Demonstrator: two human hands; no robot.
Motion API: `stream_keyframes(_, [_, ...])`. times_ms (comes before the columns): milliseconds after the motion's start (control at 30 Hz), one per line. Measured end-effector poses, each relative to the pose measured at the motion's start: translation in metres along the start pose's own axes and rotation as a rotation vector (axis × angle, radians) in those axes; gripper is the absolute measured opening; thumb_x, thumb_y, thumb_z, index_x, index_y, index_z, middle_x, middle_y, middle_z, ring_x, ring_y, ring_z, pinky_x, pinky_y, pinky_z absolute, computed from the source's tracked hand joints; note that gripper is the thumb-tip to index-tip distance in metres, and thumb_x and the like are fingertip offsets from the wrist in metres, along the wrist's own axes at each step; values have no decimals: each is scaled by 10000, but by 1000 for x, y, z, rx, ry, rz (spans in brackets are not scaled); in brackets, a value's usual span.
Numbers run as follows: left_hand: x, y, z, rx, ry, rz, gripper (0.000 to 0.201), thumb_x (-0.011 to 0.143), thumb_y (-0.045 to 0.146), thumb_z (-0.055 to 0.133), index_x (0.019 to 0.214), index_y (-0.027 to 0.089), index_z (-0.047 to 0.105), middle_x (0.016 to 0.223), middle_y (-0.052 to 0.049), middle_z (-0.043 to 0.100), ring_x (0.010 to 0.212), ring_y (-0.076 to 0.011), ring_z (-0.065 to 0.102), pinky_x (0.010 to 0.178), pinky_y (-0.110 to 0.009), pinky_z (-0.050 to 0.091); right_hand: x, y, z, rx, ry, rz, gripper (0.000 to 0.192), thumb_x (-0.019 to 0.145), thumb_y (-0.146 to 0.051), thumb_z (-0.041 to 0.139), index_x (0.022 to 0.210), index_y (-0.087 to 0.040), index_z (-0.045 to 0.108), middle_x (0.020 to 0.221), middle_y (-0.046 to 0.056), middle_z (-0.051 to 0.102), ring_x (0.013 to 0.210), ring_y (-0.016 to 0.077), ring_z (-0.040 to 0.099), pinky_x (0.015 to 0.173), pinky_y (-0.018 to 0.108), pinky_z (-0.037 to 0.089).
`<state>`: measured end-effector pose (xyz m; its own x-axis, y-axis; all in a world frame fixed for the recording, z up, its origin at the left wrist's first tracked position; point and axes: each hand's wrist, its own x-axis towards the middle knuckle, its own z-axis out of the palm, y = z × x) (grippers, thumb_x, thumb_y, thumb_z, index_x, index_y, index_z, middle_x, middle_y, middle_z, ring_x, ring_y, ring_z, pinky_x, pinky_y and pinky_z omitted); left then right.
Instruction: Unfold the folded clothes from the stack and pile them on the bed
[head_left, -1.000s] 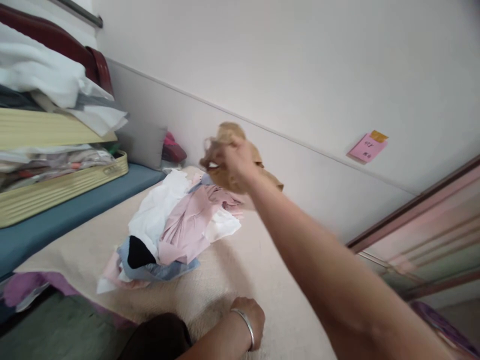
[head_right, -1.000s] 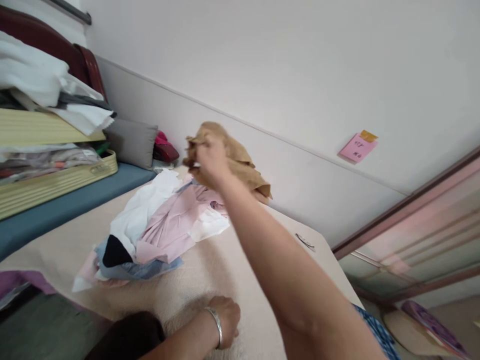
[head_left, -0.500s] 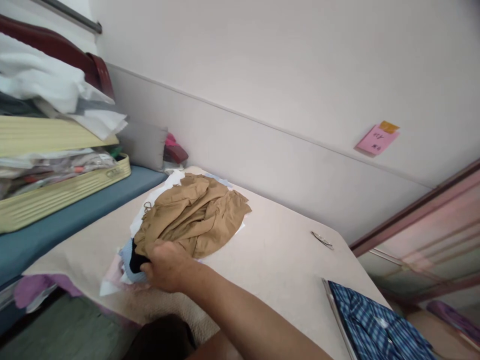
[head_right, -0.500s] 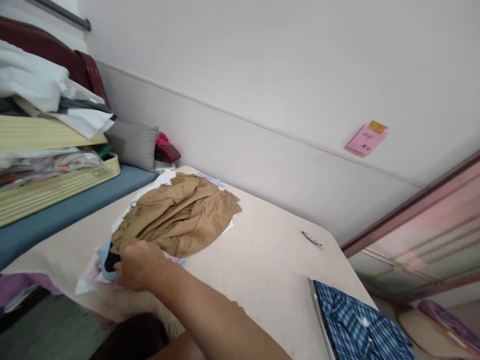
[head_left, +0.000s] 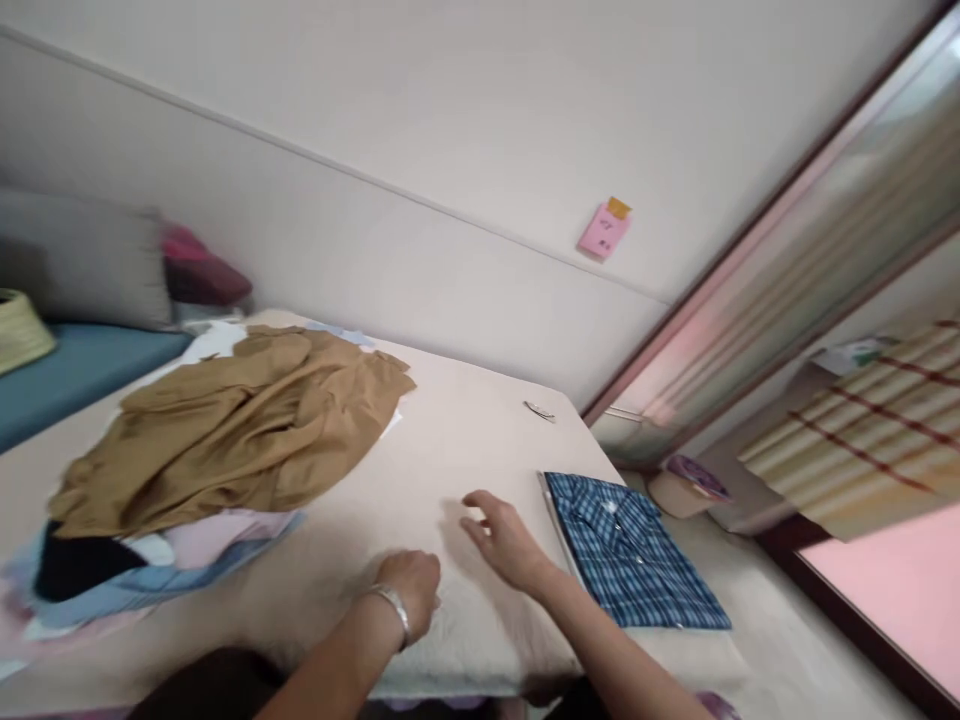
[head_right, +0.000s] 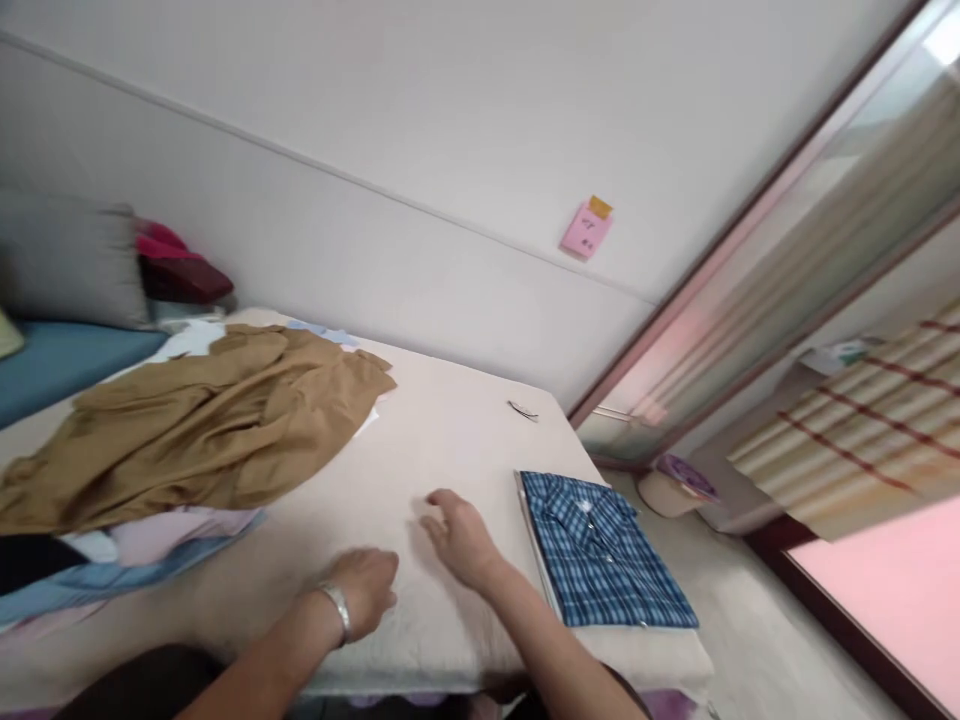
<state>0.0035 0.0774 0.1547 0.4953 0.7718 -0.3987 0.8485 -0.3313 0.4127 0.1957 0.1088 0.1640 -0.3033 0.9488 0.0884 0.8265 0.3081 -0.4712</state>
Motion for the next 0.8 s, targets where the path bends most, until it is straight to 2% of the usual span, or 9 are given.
stream_keyframes(100, [9, 0, 7, 86, 41, -14, 297, 848, 211, 564, 1122, 146, 658, 1096, -185, 712, 1068, -323, 680, 900, -437, 523, -19, 107, -42, -387, -15, 364, 197, 934, -213, 521, 1098, -169, 622, 1086, 85, 701, 1044, 188, 644, 878, 270, 462])
stream_keyframes(167, [13, -1, 10, 121, 52, -30, 353, 836, 208, 538, 1172, 147, 626, 1099, -176, 714, 1050, -325, 685, 885, -442, 522, -28, 162, -71, -488, 8, 515, 245, 924, -154, 472, 1117, -128, 620, 1052, 123, 697, 1026, 216, 646, 857, 289, 449])
stream_keyframes(233, [19, -2, 13, 133, 35, -60, 417, 833, 212, 520, 1238, 145, 591, 1123, -177, 709, 1052, -330, 683, 886, -455, 516, -35, 205, -96, -541, 21, 620, 344, 885, -87, 448, 1195, -96, 599, 1096, 170, 675, 1029, 243, 644, 837, 309, 440])
stream_keyframes(333, [28, -4, 17, 140, -1, -101, 532, 837, 258, 518, 1355, 137, 527, 1203, -196, 685, 1107, -339, 661, 927, -469, 497, -39, 251, -119, -601, -14, 717, 523, 834, -39, 472, 1347, -112, 534, 1185, 196, 631, 1064, 266, 631, 829, 325, 432])
stream_keyframes(433, [38, -8, 21, 133, -23, -115, 647, 842, 317, 507, 1451, 105, 452, 1259, -213, 661, 1156, -352, 637, 970, -486, 480, -36, 279, -127, -650, -57, 722, 676, 818, -34, 510, 1471, -191, 435, 1325, 186, 553, 1185, 283, 566, 882, 349, 421])
stream_keyframes(500, [41, -10, 24, 122, -22, -115, 687, 846, 341, 491, 1479, 83, 426, 1281, -218, 650, 1178, -358, 625, 991, -494, 470, -33, 290, -128, -679, -77, 685, 696, 813, -24, 511, 1475, -222, 431, 1387, 172, 502, 1255, 283, 512, 916, 353, 409])
stream_keyframes(667, [40, -12, 24, 107, -24, -114, 698, 849, 365, 484, 1482, 75, 426, 1318, -221, 632, 1195, -360, 613, 1007, -494, 459, -33, 291, -127, -737, -112, 602, 380, 847, -45, 478, 1179, -137, 638, 1264, 172, 561, 1237, 285, 511, 873, 333, 422])
stream_keyframes(800, [38, -8, 20, 115, -13, -124, 598, 847, 348, 505, 1397, 113, 510, 1273, -204, 660, 1155, -342, 637, 978, -474, 476, -54, 276, -128, -756, -130, 594, 326, 841, -43, 483, 1092, -132, 670, 1202, 171, 614, 1156, 277, 575, 840, 339, 429])
